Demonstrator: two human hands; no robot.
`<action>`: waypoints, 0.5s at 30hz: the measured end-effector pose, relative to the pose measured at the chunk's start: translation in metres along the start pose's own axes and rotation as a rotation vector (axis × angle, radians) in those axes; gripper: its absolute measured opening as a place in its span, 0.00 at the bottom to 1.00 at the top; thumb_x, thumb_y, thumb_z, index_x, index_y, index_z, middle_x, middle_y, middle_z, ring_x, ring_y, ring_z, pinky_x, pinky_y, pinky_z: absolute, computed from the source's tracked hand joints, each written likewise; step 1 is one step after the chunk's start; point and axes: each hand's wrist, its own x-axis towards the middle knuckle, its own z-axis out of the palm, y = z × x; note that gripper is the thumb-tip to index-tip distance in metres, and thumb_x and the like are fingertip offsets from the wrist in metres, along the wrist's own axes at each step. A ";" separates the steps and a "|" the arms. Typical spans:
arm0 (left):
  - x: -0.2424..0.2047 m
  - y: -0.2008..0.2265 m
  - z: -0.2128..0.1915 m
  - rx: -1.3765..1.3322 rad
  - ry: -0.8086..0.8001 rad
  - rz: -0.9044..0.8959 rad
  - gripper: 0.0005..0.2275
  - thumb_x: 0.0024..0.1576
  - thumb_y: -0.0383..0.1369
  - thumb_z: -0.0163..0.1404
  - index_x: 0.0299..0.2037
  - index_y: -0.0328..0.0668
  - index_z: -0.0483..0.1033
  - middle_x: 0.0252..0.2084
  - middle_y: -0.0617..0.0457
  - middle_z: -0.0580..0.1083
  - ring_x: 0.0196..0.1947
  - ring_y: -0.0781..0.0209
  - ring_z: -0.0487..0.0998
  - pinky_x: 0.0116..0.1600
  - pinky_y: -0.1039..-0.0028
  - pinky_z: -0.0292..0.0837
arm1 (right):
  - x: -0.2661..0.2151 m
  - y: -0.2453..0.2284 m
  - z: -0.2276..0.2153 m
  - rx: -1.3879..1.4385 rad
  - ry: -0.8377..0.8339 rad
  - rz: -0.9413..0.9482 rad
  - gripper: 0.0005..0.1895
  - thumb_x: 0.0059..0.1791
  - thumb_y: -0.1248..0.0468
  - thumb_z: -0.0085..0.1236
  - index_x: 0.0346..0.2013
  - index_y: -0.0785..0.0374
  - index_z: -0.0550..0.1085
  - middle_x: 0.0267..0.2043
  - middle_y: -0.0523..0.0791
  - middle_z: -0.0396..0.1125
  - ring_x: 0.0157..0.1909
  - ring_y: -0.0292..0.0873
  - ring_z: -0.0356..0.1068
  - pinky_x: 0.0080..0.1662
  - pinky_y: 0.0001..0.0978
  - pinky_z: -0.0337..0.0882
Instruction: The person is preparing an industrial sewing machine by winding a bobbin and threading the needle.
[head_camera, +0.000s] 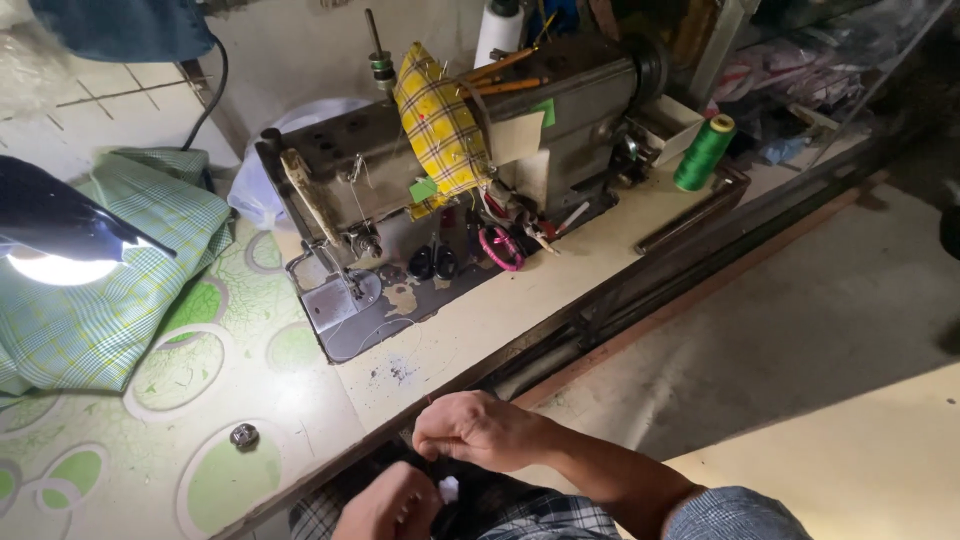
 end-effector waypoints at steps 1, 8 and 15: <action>0.007 -0.015 -0.003 0.000 0.002 -0.004 0.10 0.51 0.29 0.54 0.19 0.55 0.70 0.18 0.67 0.71 0.19 0.73 0.67 0.25 0.80 0.64 | -0.001 -0.001 0.001 0.003 -0.003 -0.001 0.11 0.59 0.65 0.47 0.33 0.61 0.68 0.31 0.41 0.63 0.36 0.42 0.65 0.44 0.35 0.66; 0.004 -0.012 -0.008 -0.132 -0.043 -0.190 0.06 0.53 0.30 0.59 0.26 0.51 0.75 0.23 0.62 0.78 0.22 0.70 0.72 0.29 0.79 0.71 | 0.001 -0.002 0.004 0.025 -0.055 -0.014 0.11 0.60 0.64 0.47 0.34 0.63 0.69 0.33 0.44 0.66 0.37 0.44 0.67 0.44 0.36 0.68; 0.009 -0.001 -0.025 -0.190 0.298 -0.180 0.06 0.57 0.32 0.55 0.30 0.43 0.73 0.22 0.55 0.77 0.21 0.66 0.74 0.31 0.77 0.71 | 0.000 -0.004 0.010 0.061 -0.118 -0.037 0.08 0.56 0.75 0.51 0.33 0.64 0.69 0.34 0.44 0.66 0.37 0.43 0.68 0.43 0.34 0.68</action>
